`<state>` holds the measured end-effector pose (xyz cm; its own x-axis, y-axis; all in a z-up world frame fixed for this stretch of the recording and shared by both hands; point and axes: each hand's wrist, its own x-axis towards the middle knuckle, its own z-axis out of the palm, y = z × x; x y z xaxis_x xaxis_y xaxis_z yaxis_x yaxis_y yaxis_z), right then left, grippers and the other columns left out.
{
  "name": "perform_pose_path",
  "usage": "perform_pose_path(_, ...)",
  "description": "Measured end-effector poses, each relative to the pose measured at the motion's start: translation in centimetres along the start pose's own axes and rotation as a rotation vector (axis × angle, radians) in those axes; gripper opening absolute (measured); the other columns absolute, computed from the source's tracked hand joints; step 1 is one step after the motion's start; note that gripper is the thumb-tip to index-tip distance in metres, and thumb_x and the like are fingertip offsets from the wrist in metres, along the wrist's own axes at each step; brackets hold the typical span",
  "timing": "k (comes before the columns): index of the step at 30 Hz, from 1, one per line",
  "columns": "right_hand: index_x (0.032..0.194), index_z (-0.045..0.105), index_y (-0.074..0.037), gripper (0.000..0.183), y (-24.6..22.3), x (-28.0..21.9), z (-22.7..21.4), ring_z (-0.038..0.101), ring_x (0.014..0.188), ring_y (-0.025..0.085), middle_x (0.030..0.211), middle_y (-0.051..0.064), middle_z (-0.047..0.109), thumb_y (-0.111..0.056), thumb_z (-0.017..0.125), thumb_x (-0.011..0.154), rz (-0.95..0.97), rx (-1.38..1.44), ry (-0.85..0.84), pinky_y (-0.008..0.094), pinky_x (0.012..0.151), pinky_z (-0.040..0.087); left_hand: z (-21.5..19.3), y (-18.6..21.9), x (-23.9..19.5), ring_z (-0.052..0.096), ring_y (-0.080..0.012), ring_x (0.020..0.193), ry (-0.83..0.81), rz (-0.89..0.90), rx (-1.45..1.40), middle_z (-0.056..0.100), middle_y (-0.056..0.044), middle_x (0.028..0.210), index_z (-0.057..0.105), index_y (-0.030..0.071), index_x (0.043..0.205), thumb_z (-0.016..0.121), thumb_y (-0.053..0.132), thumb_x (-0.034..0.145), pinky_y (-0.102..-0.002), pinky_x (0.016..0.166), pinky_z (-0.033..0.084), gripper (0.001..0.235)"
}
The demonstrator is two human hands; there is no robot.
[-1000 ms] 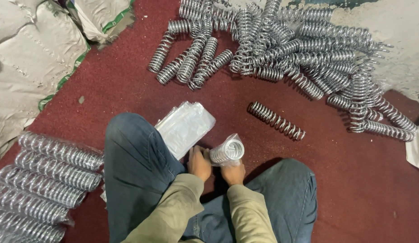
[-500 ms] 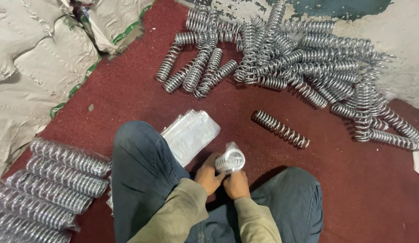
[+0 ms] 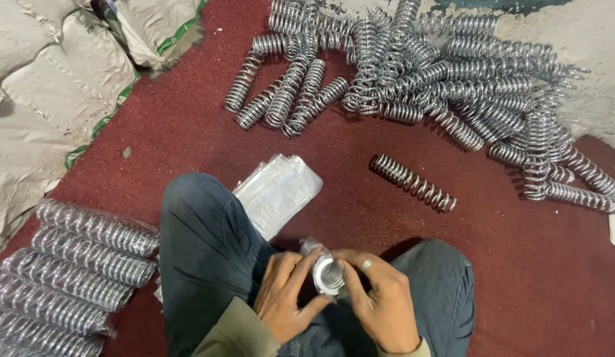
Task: The person places individual metal springs into clear plastic bags by hand while sitting on the floor.
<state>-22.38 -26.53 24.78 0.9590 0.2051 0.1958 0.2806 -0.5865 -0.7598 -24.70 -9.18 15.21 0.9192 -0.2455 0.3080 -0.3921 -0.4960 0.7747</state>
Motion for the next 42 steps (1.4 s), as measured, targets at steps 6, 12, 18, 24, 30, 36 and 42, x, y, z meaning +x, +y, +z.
perform_pose_path(6,0.1,0.075,-0.008,0.014,-0.6,-0.6,0.6,0.072,0.086,0.015,0.093,0.003,0.075,-0.014,0.063,0.097,-0.048,0.046,0.072,0.028,0.081,0.055,-1.2,1.8,4.9,0.062,-0.0238,0.111,-0.084,-0.01,-0.362,0.066,-0.006,0.121,0.062,0.01,0.126,0.067,0.017,0.083,-0.038,0.096,0.049,0.044)
perform_pose_path(12,0.112,0.071,-0.01,0.036,0.1,-2.0,0.6,0.058,0.088,0.015,0.094,0.003,0.062,-0.017,0.083,0.079,0.104,0.047,0.258,0.028,0.088,0.046,0.6,0.8,4.0,0.06,-0.015,0.078,-0.006,-0.044,-0.675,0.064,-0.004,0.091,0.065,0.011,0.096,0.079,0.017,0.085,-0.029,0.072,0.048,0.019)
perform_pose_path(18,0.109,0.071,-0.002,0.017,2.9,-2.7,0.1,0.061,0.091,0.015,0.092,0.007,0.063,-0.005,0.072,0.092,0.317,0.23,0.38,0.029,0.09,0.053,-9.5,-3.9,1.9,0.071,-0.0277,0.083,0.58,-0.32,-0.958,0.069,-0.011,0.091,0.061,0.013,0.099,0.074,0.023,0.091,-0.045,0.076,0.059,0.018)
perform_pose_path(24,0.102,0.078,-0.011,0.014,7.1,-4.5,1.9,0.069,0.09,0.009,0.09,-0.001,0.076,-0.019,0.075,0.09,0.457,0.146,0.157,0.025,0.091,0.05,-21.4,-7.1,-7.5,0.064,-0.025,0.101,0.876,-0.06,-0.433,0.054,-0.005,0.106,0.048,0.019,0.113,0.059,0.025,0.112,-0.047,0.112,0.062,0.013)
perform_pose_path(30,0.113,0.073,-0.024,0.022,7.5,-4.0,2.6,0.072,0.097,0.011,0.101,-0.01,0.075,-0.03,0.069,0.092,0.238,-0.136,-0.257,0.03,0.091,0.042,-26.5,-13.5,-17.5,0.049,-0.0236,0.119,0.594,-0.32,0.243,0.051,-0.006,0.113,0.051,0.009,0.11,0.046,0.03,0.125,-0.04,0.125,0.037,0.026)
perform_pose_path(36,0.123,0.07,-0.021,0.03,8.5,-3.9,3.5,0.067,0.113,0.015,0.118,-0.006,0.074,-0.032,0.066,0.095,0.089,-0.145,-0.465,0.033,0.098,0.038,-23.0,-16.8,-21.1,0.066,-0.0162,0.117,-0.284,-0.2,1.285,0.057,0.006,0.142,0.047,0.035,0.144,0.053,0.05,0.083,-0.036,0.103,0.048,0.063)
perform_pose_path(42,0.129,0.068,-0.023,0.037,12.1,-2.7,-0.2,0.067,0.121,0.018,0.13,-0.003,0.071,-0.034,0.068,0.094,0.222,-0.144,-0.579,0.035,0.104,0.039,-18.6,-15.9,-24.3,0.067,0.0075,0.124,-0.117,-0.712,1.562,0.06,0.034,0.151,0.058,0.054,0.143,0.057,0.072,0.076,-0.02,0.118,0.043,0.069)
